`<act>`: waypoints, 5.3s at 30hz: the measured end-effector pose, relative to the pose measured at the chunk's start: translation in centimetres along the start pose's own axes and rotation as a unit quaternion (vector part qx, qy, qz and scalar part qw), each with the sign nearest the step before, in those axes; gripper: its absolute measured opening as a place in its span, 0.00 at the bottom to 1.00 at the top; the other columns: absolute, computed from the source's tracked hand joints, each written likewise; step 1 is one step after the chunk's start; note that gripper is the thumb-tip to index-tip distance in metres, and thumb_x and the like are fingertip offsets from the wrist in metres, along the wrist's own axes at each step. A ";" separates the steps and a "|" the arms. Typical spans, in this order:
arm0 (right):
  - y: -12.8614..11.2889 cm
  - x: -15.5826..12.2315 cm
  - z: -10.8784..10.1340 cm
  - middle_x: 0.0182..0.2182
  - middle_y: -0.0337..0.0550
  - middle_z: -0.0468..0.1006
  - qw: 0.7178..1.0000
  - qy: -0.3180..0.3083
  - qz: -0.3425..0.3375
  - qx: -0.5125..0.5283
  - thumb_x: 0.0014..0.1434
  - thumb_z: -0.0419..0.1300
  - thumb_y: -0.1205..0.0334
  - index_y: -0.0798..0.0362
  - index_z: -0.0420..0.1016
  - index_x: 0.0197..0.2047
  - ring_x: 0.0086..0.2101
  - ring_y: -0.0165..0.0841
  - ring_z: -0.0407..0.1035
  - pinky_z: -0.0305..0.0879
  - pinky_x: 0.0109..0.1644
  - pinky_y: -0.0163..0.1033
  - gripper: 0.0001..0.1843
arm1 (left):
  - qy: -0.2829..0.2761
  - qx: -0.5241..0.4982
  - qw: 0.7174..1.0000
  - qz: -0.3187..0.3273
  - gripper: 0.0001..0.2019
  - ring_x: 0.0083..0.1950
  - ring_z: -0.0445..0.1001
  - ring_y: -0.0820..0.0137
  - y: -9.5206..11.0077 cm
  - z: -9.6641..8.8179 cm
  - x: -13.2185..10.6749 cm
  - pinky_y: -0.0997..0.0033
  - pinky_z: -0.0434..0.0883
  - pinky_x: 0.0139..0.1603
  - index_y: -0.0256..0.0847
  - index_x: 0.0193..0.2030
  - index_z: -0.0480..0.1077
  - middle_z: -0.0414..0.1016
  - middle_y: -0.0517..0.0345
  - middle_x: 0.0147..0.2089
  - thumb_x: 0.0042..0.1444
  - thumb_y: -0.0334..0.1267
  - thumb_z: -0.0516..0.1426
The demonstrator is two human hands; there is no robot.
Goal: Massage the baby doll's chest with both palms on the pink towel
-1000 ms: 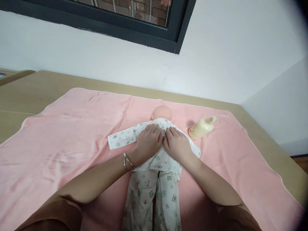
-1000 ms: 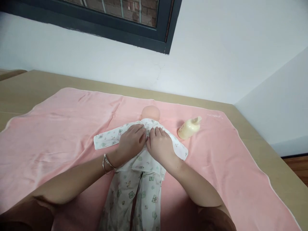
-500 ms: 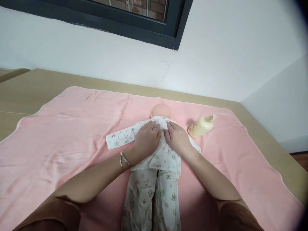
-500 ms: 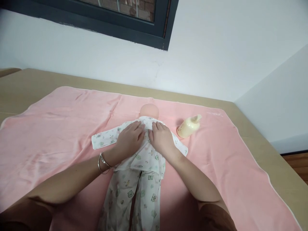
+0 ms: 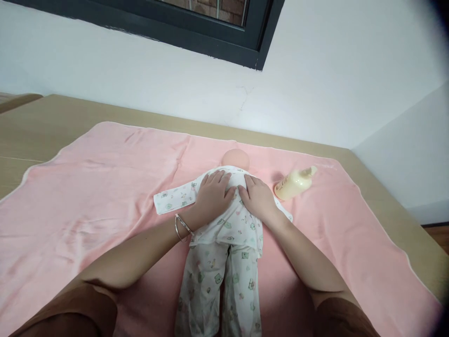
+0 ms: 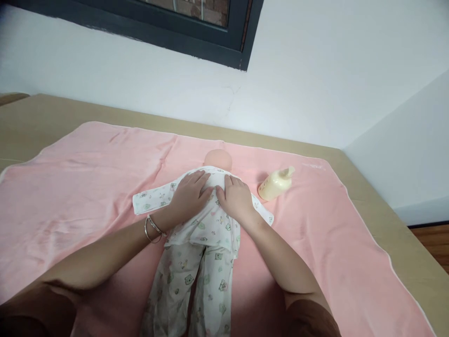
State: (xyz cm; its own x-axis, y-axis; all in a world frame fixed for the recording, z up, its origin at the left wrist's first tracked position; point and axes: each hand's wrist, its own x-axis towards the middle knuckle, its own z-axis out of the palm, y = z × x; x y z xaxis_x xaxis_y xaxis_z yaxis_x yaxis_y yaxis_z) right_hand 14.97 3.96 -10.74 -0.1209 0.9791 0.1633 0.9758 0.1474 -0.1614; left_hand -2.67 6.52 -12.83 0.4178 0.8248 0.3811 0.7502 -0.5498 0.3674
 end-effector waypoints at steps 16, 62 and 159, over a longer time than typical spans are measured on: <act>-1.5 -1.4 -0.9 0.47 0.53 0.83 0.997 0.017 0.009 -0.080 0.72 0.48 0.54 0.55 0.75 0.50 0.48 0.45 0.75 0.67 0.48 0.45 0.19 | 0.030 0.040 0.999 -0.002 0.21 0.63 0.72 0.50 0.5 -0.7 -0.3 0.48 0.71 0.64 0.34 0.60 0.72 0.76 0.40 0.60 0.65 0.45 0.54; -0.1 -0.1 -0.4 0.61 0.59 0.73 0.999 -0.013 -0.045 0.003 0.72 0.46 0.57 0.62 0.62 0.68 0.58 0.49 0.68 0.64 0.62 0.51 0.27 | -0.028 0.002 0.999 0.041 0.22 0.67 0.67 0.51 -0.2 -0.6 0.5 0.44 0.63 0.70 0.33 0.64 0.66 0.71 0.40 0.65 0.67 0.41 0.52; -0.5 -0.7 1.2 0.66 0.59 0.66 0.995 0.013 0.000 0.094 0.64 0.46 0.62 0.56 0.61 0.71 0.65 0.50 0.58 0.56 0.68 0.61 0.32 | -0.042 0.066 0.991 0.109 0.23 0.69 0.64 0.49 0.8 -0.9 0.0 0.42 0.59 0.71 0.34 0.67 0.65 0.67 0.35 0.68 0.70 0.39 0.46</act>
State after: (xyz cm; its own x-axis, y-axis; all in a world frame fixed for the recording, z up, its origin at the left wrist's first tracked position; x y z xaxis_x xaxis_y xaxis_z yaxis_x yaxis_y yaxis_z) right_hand 14.37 3.35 -11.95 -0.1129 0.9758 0.1872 0.9240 0.1724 -0.3412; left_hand -2.49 5.96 -11.80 0.6137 0.6997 0.3657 0.6962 -0.6981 0.1672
